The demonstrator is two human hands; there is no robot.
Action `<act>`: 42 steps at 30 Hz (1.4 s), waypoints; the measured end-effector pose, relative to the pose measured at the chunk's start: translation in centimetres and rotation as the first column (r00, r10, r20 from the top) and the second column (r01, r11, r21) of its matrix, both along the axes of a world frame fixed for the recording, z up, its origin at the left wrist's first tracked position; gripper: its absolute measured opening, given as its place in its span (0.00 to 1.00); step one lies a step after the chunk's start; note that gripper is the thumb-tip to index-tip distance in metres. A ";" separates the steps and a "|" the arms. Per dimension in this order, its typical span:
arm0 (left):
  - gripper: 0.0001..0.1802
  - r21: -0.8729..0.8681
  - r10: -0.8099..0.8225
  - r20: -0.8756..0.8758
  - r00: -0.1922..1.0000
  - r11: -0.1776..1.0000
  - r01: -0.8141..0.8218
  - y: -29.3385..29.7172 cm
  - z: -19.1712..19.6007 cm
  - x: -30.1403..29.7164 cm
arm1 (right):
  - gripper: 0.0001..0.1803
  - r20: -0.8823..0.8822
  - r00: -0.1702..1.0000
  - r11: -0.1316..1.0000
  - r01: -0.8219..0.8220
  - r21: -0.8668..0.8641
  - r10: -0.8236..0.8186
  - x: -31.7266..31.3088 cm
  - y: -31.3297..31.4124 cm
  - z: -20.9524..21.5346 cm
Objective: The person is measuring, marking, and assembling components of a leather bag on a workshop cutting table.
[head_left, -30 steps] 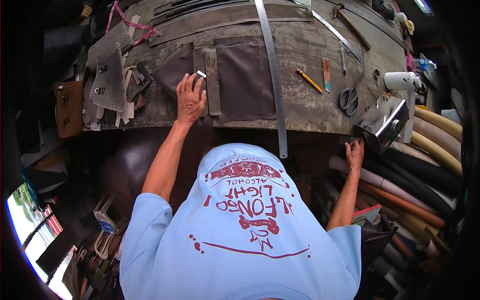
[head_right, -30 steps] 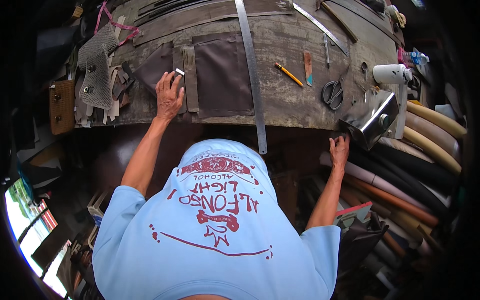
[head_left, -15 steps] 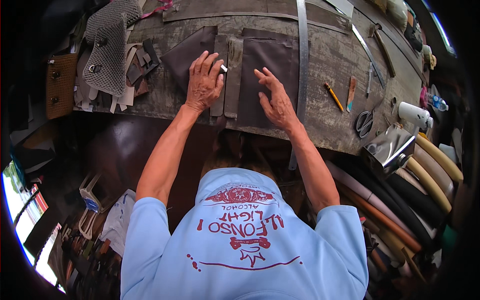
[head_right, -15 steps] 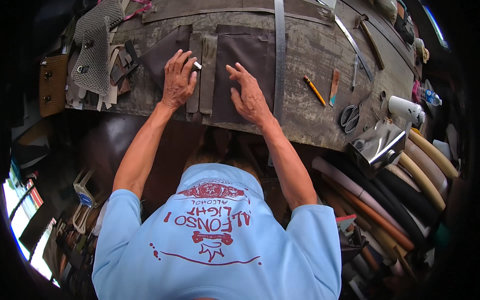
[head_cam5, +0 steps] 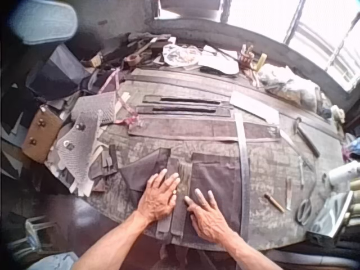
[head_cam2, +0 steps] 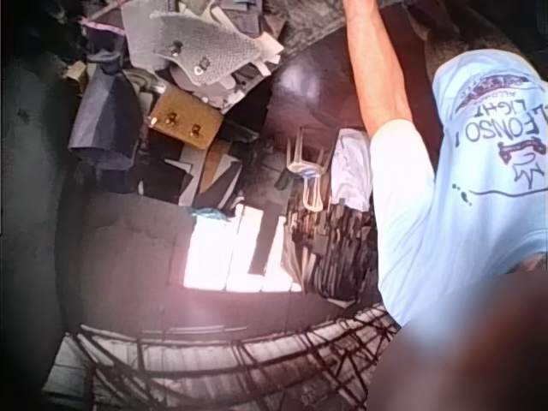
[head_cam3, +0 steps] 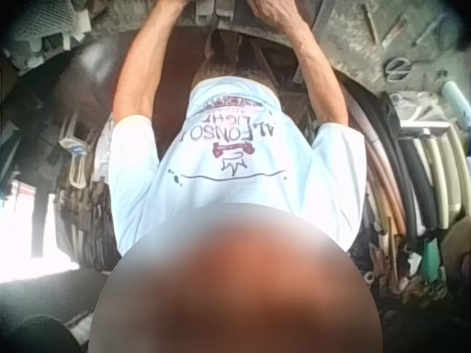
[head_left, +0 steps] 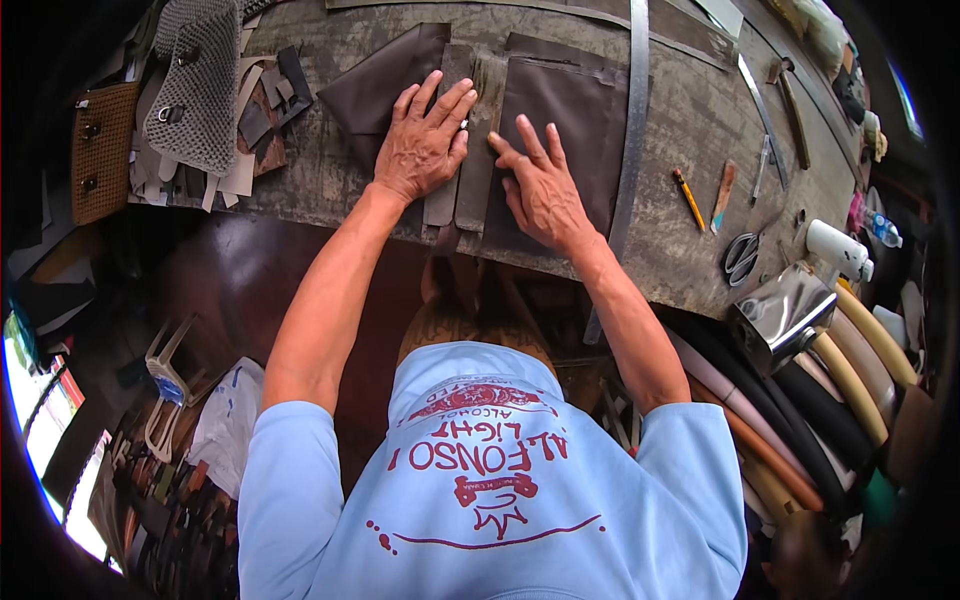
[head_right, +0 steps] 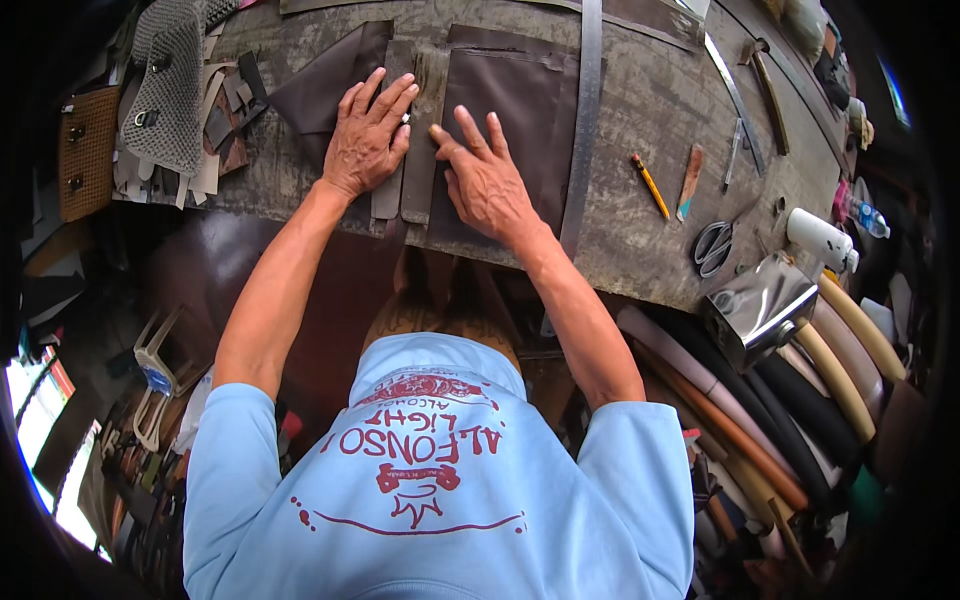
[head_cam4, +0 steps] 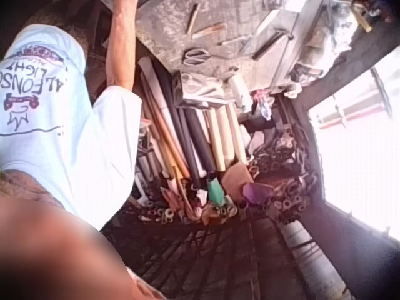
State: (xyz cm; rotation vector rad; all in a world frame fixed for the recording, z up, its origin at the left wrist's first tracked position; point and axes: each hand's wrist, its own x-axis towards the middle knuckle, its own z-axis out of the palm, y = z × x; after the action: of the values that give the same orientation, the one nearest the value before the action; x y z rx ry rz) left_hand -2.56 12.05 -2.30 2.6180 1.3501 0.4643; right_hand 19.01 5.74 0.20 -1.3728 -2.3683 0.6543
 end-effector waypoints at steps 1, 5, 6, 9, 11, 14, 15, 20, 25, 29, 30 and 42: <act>0.30 -0.011 -0.001 0.001 1.000 1.000 0.001 -0.1 0.1 0.0 | 0.27 0.003 1.000 1.000 -0.001 0.003 0.001 0.2 -1.0 0.0; 0.30 -0.006 0.001 -0.004 1.000 1.000 -0.001 -0.1 0.2 -0.2 | 0.23 0.020 0.992 0.991 -0.122 -0.045 0.123 0.9 -2.0 1.2; 0.30 -0.005 0.001 -0.004 1.000 1.000 -0.001 -0.1 0.3 -0.2 | 0.22 -0.028 0.998 0.998 -0.057 -0.030 0.056 0.9 -1.0 1.3; 0.30 0.002 -0.010 0.002 1.000 1.000 0.010 0.1 0.3 0.0 | 0.18 -0.079 0.995 0.998 0.062 -0.001 -0.062 0.4 2.4 0.7; 0.29 0.013 -0.010 -0.046 0.999 1.000 0.010 0.1 0.2 -0.1 | 0.16 -0.039 0.997 0.996 0.075 0.054 -0.073 -0.2 3.8 -0.1; 0.29 0.006 -0.003 -0.048 0.999 1.000 0.003 0.1 0.0 -0.3 | 0.13 0.019 1.000 0.996 0.008 0.087 -0.010 -0.4 1.9 -0.3; 0.29 0.008 -0.001 -0.047 0.999 1.000 0.002 0.1 0.1 -0.3 | 0.13 0.060 0.998 0.994 -0.034 0.108 0.028 -0.3 0.6 -0.2; 0.31 0.004 -0.014 -0.024 1.000 1.000 0.015 -0.1 -0.2 0.2 | 0.15 0.045 0.993 0.993 -0.113 0.027 0.112 0.2 -7.2 2.6; 0.31 0.003 -0.044 -0.041 0.998 0.999 0.044 0.2 -0.2 0.3 | 0.13 -0.150 0.845 0.858 0.504 -0.099 -0.513 6.3 -15.3 6.3; 0.32 -0.092 -0.053 0.207 0.977 0.993 0.073 1.0 -0.4 -2.3 | 0.13 0.013 0.334 0.334 0.943 0.000 -0.943 16.3 -23.8 4.0; 0.32 -0.111 -0.045 0.243 0.969 0.991 0.074 1.0 -0.3 -2.3 | 0.13 0.061 0.278 0.281 0.959 0.045 -0.959 18.7 -25.8 3.7; 0.29 0.003 -0.059 -0.008 0.998 0.998 0.059 -3.5 -0.3 -2.7 | 0.20 0.367 0.335 0.377 0.925 0.046 -0.868 32.8 -28.4 1.5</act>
State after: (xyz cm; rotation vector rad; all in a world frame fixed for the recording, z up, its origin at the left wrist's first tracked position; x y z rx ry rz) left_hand -5.29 8.52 -2.56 2.6567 1.2715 0.4483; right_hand 51.82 -22.67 1.72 -2.6991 -1.2483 0.2595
